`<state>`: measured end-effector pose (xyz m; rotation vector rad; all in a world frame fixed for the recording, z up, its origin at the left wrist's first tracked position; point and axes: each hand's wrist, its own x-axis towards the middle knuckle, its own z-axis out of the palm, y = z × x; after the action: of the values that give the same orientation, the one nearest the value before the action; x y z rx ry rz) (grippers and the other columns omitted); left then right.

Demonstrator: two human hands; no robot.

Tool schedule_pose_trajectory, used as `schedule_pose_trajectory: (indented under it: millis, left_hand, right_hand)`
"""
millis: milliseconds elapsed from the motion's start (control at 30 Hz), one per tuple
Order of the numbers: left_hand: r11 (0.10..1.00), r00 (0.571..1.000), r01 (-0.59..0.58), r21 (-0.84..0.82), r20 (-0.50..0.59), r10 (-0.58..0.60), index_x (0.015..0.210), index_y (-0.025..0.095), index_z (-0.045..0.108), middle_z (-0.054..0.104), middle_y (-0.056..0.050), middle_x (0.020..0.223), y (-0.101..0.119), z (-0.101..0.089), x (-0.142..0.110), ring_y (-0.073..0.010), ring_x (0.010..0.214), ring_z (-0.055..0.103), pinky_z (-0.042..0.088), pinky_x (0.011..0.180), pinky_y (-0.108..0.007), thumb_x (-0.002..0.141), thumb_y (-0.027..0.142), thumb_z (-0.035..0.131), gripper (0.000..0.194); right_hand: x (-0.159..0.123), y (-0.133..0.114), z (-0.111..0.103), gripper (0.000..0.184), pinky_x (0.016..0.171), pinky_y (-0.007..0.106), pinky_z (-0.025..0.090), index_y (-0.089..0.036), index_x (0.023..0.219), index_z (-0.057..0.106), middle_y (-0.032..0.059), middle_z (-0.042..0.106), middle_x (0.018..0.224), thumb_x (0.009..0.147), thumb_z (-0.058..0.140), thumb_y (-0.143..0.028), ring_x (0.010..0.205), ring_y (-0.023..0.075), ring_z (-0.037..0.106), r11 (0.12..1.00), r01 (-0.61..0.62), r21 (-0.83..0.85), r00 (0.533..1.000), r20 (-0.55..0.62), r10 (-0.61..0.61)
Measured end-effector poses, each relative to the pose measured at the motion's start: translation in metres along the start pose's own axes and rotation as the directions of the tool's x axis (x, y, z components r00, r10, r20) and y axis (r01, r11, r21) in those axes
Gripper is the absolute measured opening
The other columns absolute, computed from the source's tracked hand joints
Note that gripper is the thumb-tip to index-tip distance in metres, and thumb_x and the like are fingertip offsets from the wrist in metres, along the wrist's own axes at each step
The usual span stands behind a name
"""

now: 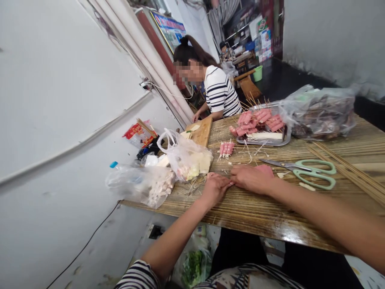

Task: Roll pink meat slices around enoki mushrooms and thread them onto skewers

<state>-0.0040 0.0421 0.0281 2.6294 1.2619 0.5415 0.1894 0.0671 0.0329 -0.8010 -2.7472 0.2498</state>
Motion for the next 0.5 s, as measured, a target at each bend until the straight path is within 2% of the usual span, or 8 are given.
schedule_pose_trajectory:
  millis: [133,233,300,400,500]
  left_hand:
    - [0.998,1.000,0.017,-0.055,-0.001,-0.017,0.086,0.024,0.075,0.076,-0.004,0.088,0.001,-0.002,0.000,-0.0172,0.080,0.066,0.041,0.082,-0.035,0.095,0.038,0.048,0.031]
    - [0.999,0.995,0.037,0.011,-0.096,-0.035,0.095,0.024,0.073,0.075,-0.004,0.094,0.006,0.005,-0.005,-0.0189,0.088,0.064,0.039,0.084,-0.037,0.092,0.035,0.054,0.022]
    - [0.999,0.988,0.033,0.043,-0.154,-0.026,0.097,0.023,0.072,0.075,-0.004,0.094,0.008,0.011,-0.008,-0.0185,0.089,0.064,0.038,0.084,-0.038,0.092,0.032,0.055,0.020]
    - [0.999,0.983,0.017,0.049,-0.184,-0.008,0.092,0.021,0.072,0.076,-0.004,0.088,0.008,0.016,-0.009,-0.0166,0.082,0.064,0.038,0.080,-0.037,0.094,0.029,0.052,0.022]
    - [0.999,0.984,-0.007,0.039,-0.180,0.014,0.093,0.022,0.073,0.076,-0.003,0.087,0.007,0.015,-0.007,-0.0154,0.079,0.064,0.038,0.079,-0.035,0.095,0.030,0.051,0.024]
  right_hand:
    - [0.002,0.005,0.008,0.035,0.066,0.027,0.036,-0.015,0.075,0.066,0.0089,0.063,0.078,0.094,0.039,-0.025,0.074,0.0164,0.050,0.998,-0.041,0.047,0.999,0.017,0.040]
    - [0.010,0.018,0.012,0.033,0.061,0.025,0.035,-0.015,0.071,0.067,0.0062,0.063,0.074,0.092,0.043,-0.025,0.066,0.0134,0.049,0.994,-0.028,0.103,0.997,0.072,0.021]
    - [0.016,0.025,0.012,0.030,0.064,0.025,0.036,-0.016,0.072,0.069,0.0052,0.063,0.073,0.089,0.046,-0.024,0.067,0.0132,0.050,0.989,-0.006,0.146,0.995,0.102,-0.009]
    - [0.022,0.024,0.006,0.025,0.068,0.026,0.039,-0.016,0.075,0.071,0.0054,0.064,0.073,0.086,0.049,-0.021,0.069,0.0144,0.052,0.983,-0.016,0.183,0.993,0.117,-0.006]
    - [0.012,0.016,-0.012,0.021,0.071,0.028,0.042,-0.016,0.080,0.071,0.0075,0.067,0.080,0.085,0.051,-0.023,0.074,0.0166,0.055,0.978,-0.069,0.197,0.996,0.070,0.056]
